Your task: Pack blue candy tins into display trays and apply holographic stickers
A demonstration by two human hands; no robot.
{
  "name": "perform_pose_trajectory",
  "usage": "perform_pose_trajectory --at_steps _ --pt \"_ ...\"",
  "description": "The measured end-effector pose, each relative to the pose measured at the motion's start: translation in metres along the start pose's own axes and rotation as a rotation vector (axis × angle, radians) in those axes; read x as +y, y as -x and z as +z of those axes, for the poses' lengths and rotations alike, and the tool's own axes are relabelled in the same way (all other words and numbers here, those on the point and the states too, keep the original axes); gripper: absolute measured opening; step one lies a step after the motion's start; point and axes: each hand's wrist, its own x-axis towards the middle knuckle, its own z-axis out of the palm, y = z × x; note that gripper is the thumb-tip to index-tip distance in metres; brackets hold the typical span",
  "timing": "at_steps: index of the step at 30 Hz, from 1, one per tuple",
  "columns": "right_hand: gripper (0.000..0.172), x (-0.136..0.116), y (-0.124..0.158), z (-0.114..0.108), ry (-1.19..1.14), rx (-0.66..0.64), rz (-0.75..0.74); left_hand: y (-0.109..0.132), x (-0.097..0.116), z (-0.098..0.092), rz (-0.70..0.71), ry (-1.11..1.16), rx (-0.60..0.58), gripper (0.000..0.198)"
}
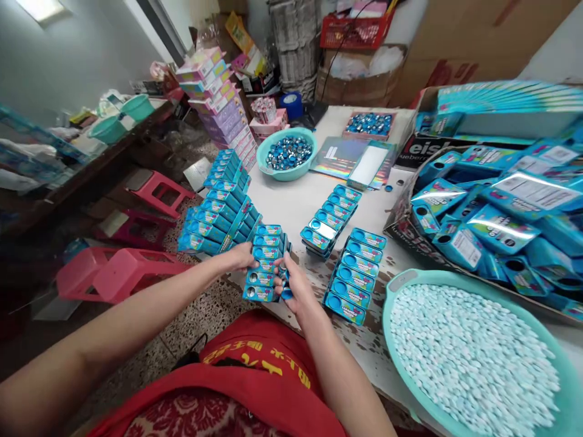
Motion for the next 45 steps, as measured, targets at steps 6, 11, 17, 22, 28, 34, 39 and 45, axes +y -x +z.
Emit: perform_pose_trajectory --at_steps 6,11,17,22,28,34,39,45 --pt "0.048 -0.004 0.016 0.005 -0.054 -0.019 0.117 0.04 -0.022 0.012 0.637 -0.017 0.398 0.045" --pt "0.055 0.008 0.013 0.01 0.102 0.0 0.166 0.051 -0.011 0.021 0.908 0.254 0.055 0.034" --pt "0.053 0.005 0.01 0.007 0.067 -0.047 0.189 0.033 -0.031 0.017 0.556 0.789 0.003 0.029" --pt "0.046 -0.001 0.016 -0.008 0.041 0.018 0.146 0.029 -0.072 0.023 0.313 0.768 0.072 0.031" --pt "0.038 0.009 0.025 -0.021 0.061 0.01 0.149 0.029 -0.063 0.041 0.243 0.419 0.106 0.011" --pt "0.039 0.014 0.023 -0.026 0.034 0.023 0.181 0.016 -0.04 0.035 0.057 0.125 0.112 0.042" --pt "0.039 0.015 0.024 -0.023 -0.008 0.005 0.182 0.013 -0.019 0.03 -0.038 -0.028 0.058 0.046" --pt "0.041 0.013 0.022 -0.016 -0.041 0.001 0.133 0.005 -0.011 0.028 -0.128 0.018 -0.012 0.048"
